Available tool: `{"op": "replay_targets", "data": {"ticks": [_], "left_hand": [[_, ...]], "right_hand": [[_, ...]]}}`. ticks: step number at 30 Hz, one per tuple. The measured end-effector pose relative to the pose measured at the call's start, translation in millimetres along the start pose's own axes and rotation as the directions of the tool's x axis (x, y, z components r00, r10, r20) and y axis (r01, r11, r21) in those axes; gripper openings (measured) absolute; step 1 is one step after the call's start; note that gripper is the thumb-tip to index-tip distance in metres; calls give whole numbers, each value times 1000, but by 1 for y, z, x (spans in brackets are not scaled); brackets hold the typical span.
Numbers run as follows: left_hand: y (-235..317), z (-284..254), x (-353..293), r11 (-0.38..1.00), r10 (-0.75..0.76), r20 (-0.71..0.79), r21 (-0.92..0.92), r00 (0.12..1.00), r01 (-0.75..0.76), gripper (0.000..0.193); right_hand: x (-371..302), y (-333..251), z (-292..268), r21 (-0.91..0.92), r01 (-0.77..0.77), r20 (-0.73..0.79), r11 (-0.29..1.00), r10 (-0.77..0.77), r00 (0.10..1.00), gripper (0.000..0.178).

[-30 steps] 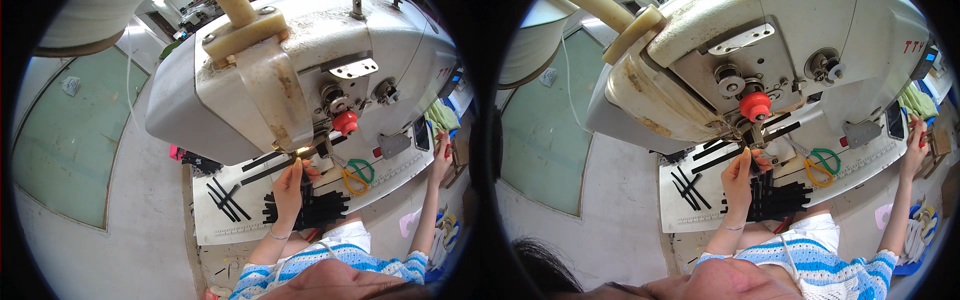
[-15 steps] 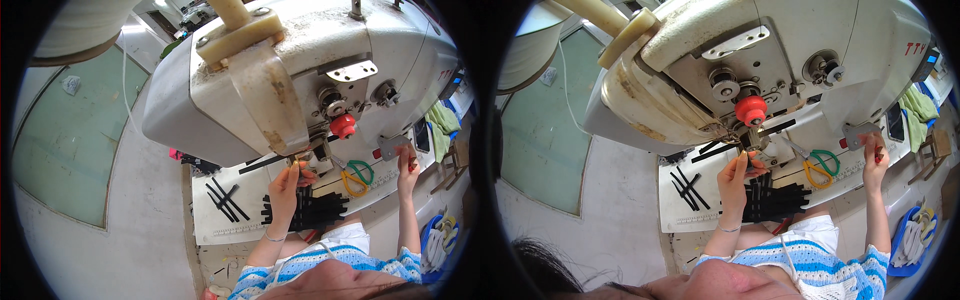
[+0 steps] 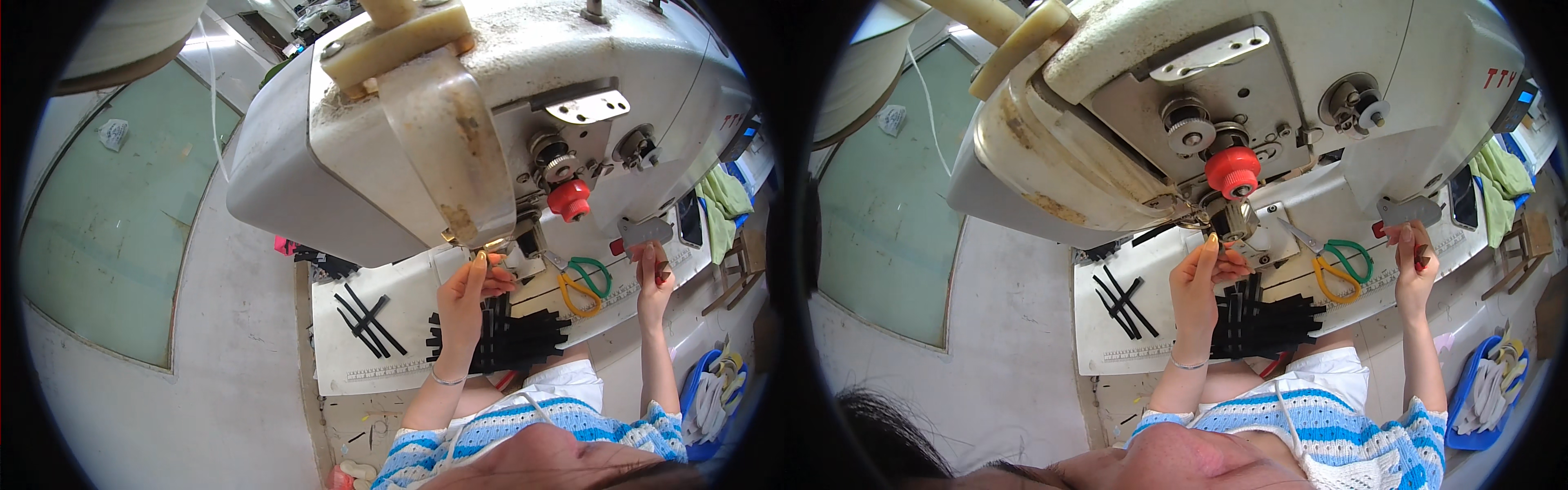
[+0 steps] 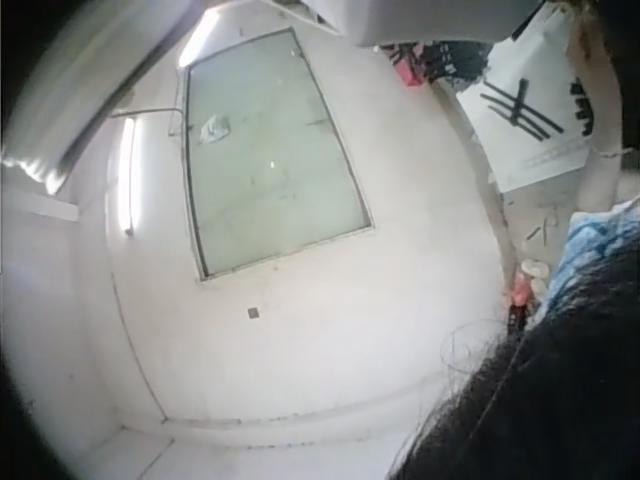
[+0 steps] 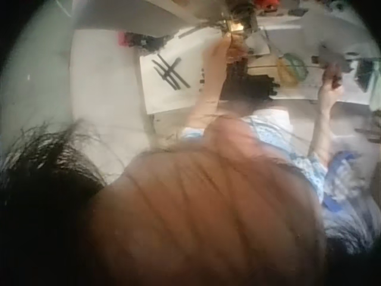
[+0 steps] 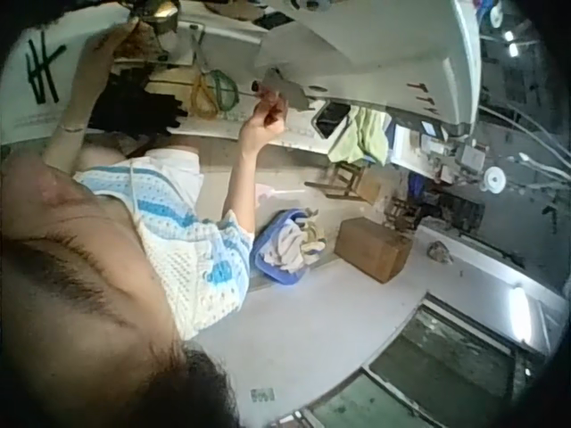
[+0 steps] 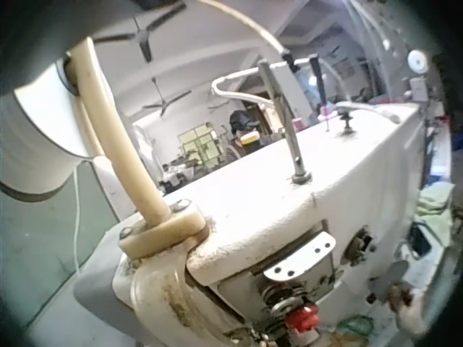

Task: The person prepares thread on a sewing machine, then stitches crisscrossed straps together using the sewing machine and trims thread with thread snips.

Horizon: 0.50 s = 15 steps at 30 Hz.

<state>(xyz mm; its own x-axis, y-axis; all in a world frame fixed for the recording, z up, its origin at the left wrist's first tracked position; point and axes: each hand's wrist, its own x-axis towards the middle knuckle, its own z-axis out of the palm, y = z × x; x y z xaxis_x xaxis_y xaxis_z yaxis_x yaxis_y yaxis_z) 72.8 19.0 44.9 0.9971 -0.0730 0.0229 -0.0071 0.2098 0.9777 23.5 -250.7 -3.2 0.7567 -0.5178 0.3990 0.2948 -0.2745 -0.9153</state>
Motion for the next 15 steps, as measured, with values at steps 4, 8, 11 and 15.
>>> {"op": "replay_targets", "data": {"ticks": [4,8,11,15], "left_hand": [[-3,-8,6,997,-64,55,-32,996,66,33],[-2,-11,6,990,-59,106,-123,993,72,32],[1,-14,8,988,-76,112,-122,991,89,33],[2,-16,12,984,-103,145,-130,984,122,34]], "right_hand": [[-1,0,0,-13,4,-1,1000,-4,1000,35],[-4,-2,0,-16,-14,-5,1000,14,1000,36],[-5,0,0,0,-20,-5,1000,20,1000,36],[-5,-4,1,-7,-39,2,999,39,999,35]]}}
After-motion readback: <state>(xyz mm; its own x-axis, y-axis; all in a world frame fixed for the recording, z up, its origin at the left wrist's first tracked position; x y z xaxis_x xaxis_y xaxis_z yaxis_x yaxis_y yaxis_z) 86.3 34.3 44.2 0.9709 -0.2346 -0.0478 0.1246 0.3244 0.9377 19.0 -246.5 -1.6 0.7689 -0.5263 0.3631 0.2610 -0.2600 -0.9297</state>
